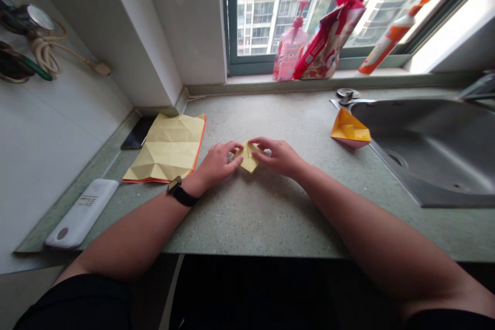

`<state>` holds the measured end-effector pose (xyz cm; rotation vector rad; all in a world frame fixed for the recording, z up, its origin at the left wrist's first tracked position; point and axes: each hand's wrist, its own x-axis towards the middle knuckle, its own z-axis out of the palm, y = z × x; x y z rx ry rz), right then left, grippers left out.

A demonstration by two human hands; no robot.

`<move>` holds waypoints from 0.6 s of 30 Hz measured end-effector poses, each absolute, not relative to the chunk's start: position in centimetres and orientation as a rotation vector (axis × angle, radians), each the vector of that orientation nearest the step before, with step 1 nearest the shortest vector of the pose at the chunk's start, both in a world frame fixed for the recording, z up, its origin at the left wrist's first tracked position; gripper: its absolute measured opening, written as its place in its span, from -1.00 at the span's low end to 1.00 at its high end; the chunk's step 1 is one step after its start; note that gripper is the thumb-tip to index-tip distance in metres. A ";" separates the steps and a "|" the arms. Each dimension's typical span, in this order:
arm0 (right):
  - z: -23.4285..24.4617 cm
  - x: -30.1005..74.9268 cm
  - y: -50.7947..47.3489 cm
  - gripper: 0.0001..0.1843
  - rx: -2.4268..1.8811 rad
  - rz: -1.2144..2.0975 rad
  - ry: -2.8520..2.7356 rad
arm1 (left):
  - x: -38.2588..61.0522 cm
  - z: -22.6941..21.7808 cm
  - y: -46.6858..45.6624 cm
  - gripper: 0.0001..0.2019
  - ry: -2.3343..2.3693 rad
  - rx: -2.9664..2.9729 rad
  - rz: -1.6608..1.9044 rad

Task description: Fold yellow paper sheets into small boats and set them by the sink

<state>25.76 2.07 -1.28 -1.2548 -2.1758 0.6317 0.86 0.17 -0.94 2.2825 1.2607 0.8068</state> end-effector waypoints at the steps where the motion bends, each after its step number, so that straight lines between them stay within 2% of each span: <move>1: -1.2 25.7 2.1 -0.62 -1.269 0.582 -2.225 | 0.9 -1.0 0.1 -0.77 1.268 2.321 0.775; 12: -1.5 25.7 1.8 -0.79 -1.205 0.233 -2.496 | 0.9 -1.5 0.1 -0.78 1.242 2.592 0.656; 18: -1.4 25.6 2.0 -0.86 -1.140 0.184 -2.544 | 1.1 -1.5 0.0 -0.84 1.182 2.719 0.614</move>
